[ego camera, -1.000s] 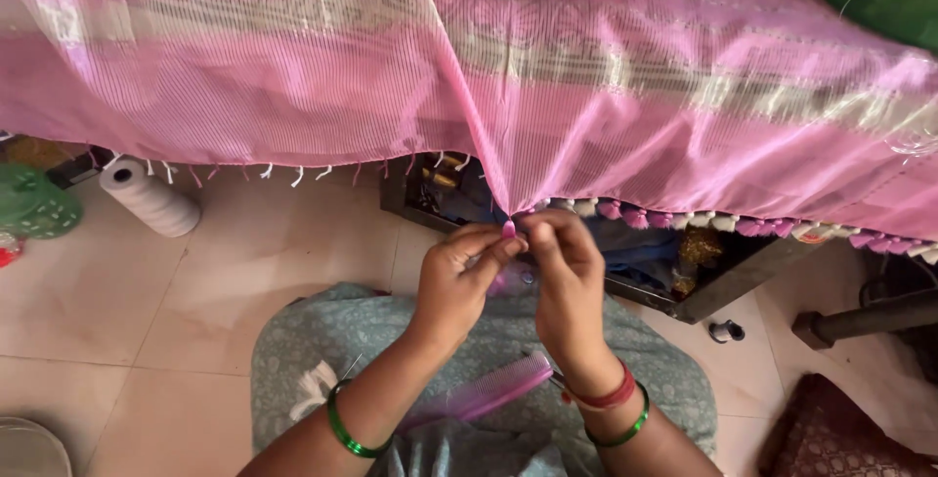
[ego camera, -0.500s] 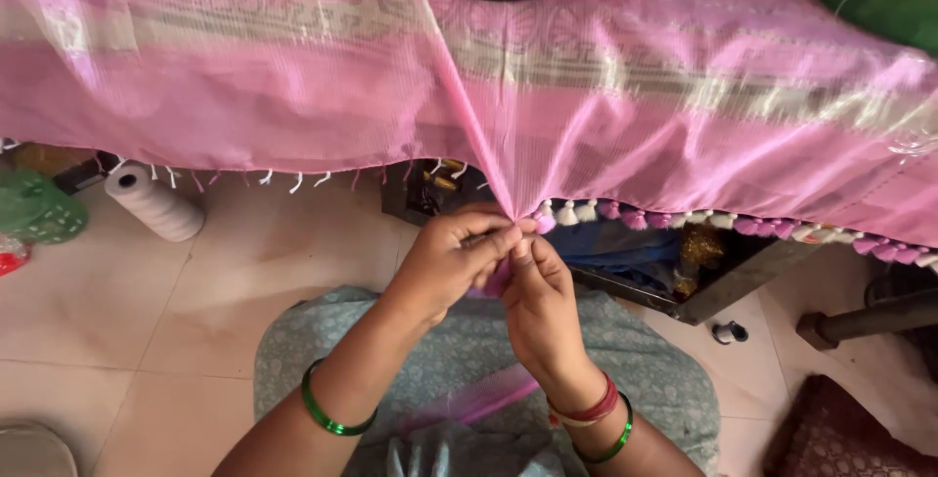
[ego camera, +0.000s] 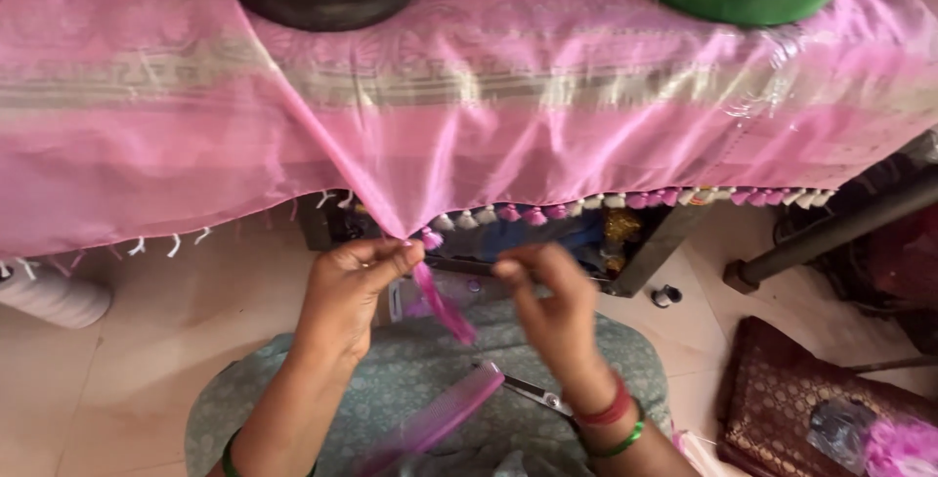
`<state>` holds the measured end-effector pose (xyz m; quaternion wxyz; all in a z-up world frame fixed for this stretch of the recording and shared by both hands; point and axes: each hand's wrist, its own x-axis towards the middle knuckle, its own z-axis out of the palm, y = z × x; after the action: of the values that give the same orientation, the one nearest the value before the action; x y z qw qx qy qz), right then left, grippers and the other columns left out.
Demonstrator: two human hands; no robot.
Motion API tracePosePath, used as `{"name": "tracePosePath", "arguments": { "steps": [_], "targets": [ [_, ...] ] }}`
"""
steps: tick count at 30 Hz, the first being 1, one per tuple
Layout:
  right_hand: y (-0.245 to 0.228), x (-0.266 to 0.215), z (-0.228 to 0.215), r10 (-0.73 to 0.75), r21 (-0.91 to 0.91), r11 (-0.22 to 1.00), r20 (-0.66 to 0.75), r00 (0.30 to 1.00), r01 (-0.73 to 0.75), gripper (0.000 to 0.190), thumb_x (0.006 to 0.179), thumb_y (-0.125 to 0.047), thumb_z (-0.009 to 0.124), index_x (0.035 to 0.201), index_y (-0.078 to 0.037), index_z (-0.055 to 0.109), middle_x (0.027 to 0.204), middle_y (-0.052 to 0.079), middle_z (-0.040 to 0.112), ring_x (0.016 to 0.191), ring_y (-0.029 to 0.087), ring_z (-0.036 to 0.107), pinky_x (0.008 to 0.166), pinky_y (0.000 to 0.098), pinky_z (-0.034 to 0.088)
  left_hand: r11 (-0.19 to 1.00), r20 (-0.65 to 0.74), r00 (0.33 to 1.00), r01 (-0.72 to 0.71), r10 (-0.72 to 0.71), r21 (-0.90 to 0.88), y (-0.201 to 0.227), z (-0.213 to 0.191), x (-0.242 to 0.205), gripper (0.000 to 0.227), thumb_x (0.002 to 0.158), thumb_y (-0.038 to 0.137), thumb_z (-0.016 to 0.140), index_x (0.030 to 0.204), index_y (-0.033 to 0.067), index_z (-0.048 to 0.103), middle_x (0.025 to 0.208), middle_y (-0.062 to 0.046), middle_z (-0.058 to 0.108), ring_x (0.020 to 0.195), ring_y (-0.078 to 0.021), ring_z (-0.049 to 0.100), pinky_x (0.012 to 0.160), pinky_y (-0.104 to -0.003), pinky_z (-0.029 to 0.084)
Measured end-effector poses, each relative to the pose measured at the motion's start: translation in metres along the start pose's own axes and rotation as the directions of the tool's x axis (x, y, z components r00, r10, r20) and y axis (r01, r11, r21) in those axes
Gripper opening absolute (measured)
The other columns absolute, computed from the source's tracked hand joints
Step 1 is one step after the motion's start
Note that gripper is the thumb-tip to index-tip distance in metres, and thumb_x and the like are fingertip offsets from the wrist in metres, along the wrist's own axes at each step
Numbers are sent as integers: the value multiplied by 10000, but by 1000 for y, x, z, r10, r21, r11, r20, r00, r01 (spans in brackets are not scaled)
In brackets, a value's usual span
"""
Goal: Tying and trimming pink tassels on the edge of a decorative cloth.
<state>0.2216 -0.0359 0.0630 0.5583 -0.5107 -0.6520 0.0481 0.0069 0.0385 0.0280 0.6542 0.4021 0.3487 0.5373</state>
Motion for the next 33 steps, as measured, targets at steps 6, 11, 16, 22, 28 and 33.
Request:
{"name": "tracePosePath", "arguments": {
  "steps": [6,11,16,22,28,33],
  "targets": [
    [45,66,-101,-368,-433,877,-331,869,207,46,1010,20,735,1026,-2,699,876,59,715,728,125,641,608,245,458,913,-161,966,-129,204,388,9,11,-6,169,908,145,773,1021,26,811,897,-44,784,818,-113,653,750,-250,502],
    [10,134,-132,-494,-543,783,-246,834,304,84,1069,84,732,1116,15,727,1060,85,650,911,138,639,694,242,528,713,-36,912,-295,409,637,17,14,-9,159,951,142,717,1012,18,796,925,-15,767,844,-88,696,770,-232,516],
    [-7,177,-126,-693,-843,320,103,713,433,86,941,-32,833,995,-68,777,1061,41,623,986,190,609,742,304,549,911,-169,965,-120,200,394,1,3,0,164,904,127,774,1013,10,810,883,-47,771,797,-88,623,736,-259,490],
    [-6,168,-101,-554,-640,671,-96,827,375,143,1053,81,729,968,-17,788,1018,102,765,702,160,670,503,246,461,965,-127,981,-117,149,235,3,-6,3,189,824,101,808,985,2,803,852,-30,791,763,-56,680,755,-194,533],
    [-70,99,-40,-796,-757,354,65,602,549,45,1088,-13,698,1046,-1,686,1037,77,760,794,180,676,624,294,503,956,-34,966,258,-256,139,24,12,-17,239,893,203,764,1043,30,830,646,13,596,499,-69,454,453,-228,370],
    [-81,32,-10,-594,205,801,395,701,563,305,845,128,655,1130,34,709,1186,167,711,1106,298,735,964,352,618,975,45,975,220,-219,-33,27,13,-22,219,905,172,733,1023,-1,798,729,-20,696,539,-65,487,456,-213,342]
  ]
}}
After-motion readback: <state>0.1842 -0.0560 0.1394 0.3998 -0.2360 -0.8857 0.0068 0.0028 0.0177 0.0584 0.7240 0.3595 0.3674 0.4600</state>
